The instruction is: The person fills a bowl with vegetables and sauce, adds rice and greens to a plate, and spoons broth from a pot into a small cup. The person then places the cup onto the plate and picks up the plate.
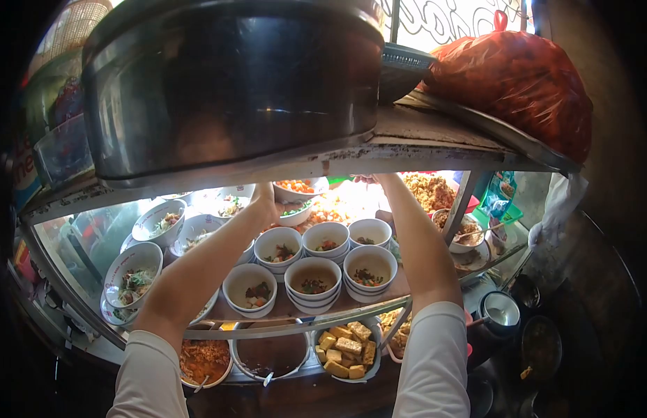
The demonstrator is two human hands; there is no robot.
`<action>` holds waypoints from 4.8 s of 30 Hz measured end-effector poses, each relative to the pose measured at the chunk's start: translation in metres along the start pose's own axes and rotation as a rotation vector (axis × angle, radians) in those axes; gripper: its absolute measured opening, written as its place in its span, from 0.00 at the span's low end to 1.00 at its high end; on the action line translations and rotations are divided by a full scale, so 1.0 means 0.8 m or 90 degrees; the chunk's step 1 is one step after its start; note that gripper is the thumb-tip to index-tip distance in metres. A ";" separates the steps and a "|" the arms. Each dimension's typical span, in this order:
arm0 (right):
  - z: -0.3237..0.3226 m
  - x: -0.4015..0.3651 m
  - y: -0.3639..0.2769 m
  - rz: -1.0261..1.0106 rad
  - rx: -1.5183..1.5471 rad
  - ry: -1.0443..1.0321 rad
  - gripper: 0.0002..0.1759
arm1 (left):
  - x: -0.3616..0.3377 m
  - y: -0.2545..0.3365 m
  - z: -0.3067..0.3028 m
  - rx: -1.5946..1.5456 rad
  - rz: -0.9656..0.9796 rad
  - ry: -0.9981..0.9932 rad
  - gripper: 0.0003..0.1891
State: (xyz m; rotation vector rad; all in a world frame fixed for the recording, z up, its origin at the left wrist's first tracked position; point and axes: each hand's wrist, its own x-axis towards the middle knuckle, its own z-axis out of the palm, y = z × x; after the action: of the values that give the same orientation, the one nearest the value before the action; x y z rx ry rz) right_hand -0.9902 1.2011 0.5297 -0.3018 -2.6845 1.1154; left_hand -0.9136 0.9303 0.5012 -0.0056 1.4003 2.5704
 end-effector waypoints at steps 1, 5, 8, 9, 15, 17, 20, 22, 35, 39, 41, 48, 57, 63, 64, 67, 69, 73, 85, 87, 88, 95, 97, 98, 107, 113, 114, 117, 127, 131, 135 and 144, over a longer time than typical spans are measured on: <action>-0.012 -0.001 -0.004 -0.021 -0.024 0.050 0.07 | -0.004 0.000 0.002 -0.011 -0.001 -0.014 0.30; -0.027 -0.008 -0.008 -0.087 -0.152 0.187 0.07 | -0.001 -0.012 0.002 -0.130 -0.048 -0.006 0.31; -0.014 -0.011 -0.001 -0.124 -0.269 0.194 0.07 | 0.003 -0.019 -0.002 -0.154 -0.033 -0.029 0.31; -0.006 -0.013 0.004 -0.131 -0.307 0.182 0.07 | 0.001 -0.020 -0.001 -0.180 -0.037 -0.031 0.31; 0.024 -0.006 0.035 -0.096 -0.416 0.068 0.07 | -0.009 -0.024 -0.004 -0.121 0.052 -0.087 0.31; 0.024 -0.004 0.037 -0.093 -0.409 0.061 0.07 | -0.013 -0.026 -0.006 -0.127 0.070 -0.105 0.31; 0.008 -0.006 0.038 -0.084 -0.384 0.087 0.07 | -0.008 -0.027 -0.011 -0.119 0.083 -0.107 0.30; -0.002 -0.009 0.034 -0.087 -0.370 0.115 0.07 | -0.013 -0.021 -0.008 -0.114 0.089 -0.077 0.29; 0.106 -0.037 -0.013 -0.442 -0.218 -0.115 0.07 | -0.088 0.065 -0.053 -0.158 0.107 -0.030 0.24; 0.145 -0.032 -0.045 -0.502 -0.207 -0.186 0.07 | -0.098 0.070 -0.074 -0.156 0.094 -0.067 0.31; 0.151 -0.040 -0.059 -0.476 -0.309 -0.166 0.07 | -0.115 0.072 -0.079 -0.142 0.095 -0.084 0.32; 0.161 -0.076 -0.095 -0.408 -0.529 -0.093 0.08 | -0.136 0.075 -0.104 -0.153 0.039 -0.104 0.31; 0.147 -0.010 -0.069 -0.369 -0.346 -0.115 0.11 | -0.145 0.076 -0.116 -0.124 0.039 -0.120 0.35; 0.091 -0.018 -0.082 -0.295 -0.179 0.138 0.13 | -0.142 0.067 -0.123 -0.115 0.026 -0.125 0.34; 0.076 -0.023 -0.086 -0.284 -0.125 0.215 0.13 | -0.143 0.060 -0.124 -0.117 0.027 -0.125 0.32; 0.041 -0.070 -0.106 -0.322 -0.014 0.315 0.14 | -0.160 0.059 -0.123 -0.134 0.025 -0.155 0.30; 0.038 -0.117 -0.130 -0.412 0.009 0.266 0.15 | -0.173 0.056 -0.120 -0.135 0.031 -0.169 0.30; 0.061 -0.231 -0.191 -0.578 -0.031 -0.033 0.16 | -0.204 0.053 -0.115 -0.121 0.057 -0.224 0.32; 0.048 -0.359 -0.213 -0.484 -0.076 -0.229 0.17 | -0.262 0.047 -0.131 -0.147 0.028 -0.174 0.33; 0.046 -0.361 -0.209 -0.551 -0.064 -0.215 0.17 | -0.273 0.048 -0.133 -0.140 0.035 -0.168 0.32; 0.046 -0.363 -0.208 -0.585 -0.058 -0.209 0.16 | -0.278 0.048 -0.135 -0.140 0.037 -0.170 0.32; 0.052 -0.412 -0.211 -0.697 -0.023 -0.115 0.12 | -0.329 0.040 -0.151 -0.178 0.032 -0.171 0.27; 0.056 -0.429 -0.205 -0.765 0.059 -0.071 0.14 | -0.348 0.031 -0.163 -0.197 0.030 -0.176 0.26; 0.061 -0.440 -0.200 -0.785 0.049 -0.109 0.14 | -0.359 0.024 -0.169 -0.205 0.030 -0.179 0.26; 0.093 -0.555 -0.160 -0.813 0.102 -0.168 0.15 | -0.451 -0.062 -0.236 -0.205 0.013 -0.112 0.30; 0.133 -0.592 -0.114 -0.739 0.168 -0.179 0.16 | -0.500 -0.127 -0.277 -0.246 -0.055 0.053 0.17; 0.150 -0.593 -0.110 -0.756 0.147 -0.196 0.16 | -0.508 -0.138 -0.284 -0.247 -0.063 0.077 0.17; 0.181 -0.598 -0.097 -0.635 0.250 -0.166 0.15 | -0.532 -0.170 -0.310 -0.252 -0.070 0.167 0.17; 0.321 -0.703 -0.107 -0.513 0.320 -0.525 0.13 | -0.671 -0.235 -0.433 -0.336 -0.040 0.431 0.17; 0.390 -0.760 -0.130 -0.509 0.299 -0.639 0.12 | -0.735 -0.228 -0.497 -0.339 0.049 0.500 0.19; 0.452 -0.799 -0.169 -0.448 0.320 -0.726 0.12 | -0.801 -0.188 -0.552 -0.370 0.152 0.547 0.23; 0.640 -0.860 -0.270 -0.523 0.240 -0.796 0.10 | -0.951 -0.157 -0.677 -0.362 0.366 0.688 0.24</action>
State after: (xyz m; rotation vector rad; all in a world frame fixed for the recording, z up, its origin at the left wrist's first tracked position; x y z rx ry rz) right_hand -0.4980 0.5229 0.2482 1.9248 -2.6633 1.7179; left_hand -0.2002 0.4053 0.1807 -1.4517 0.8366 3.5628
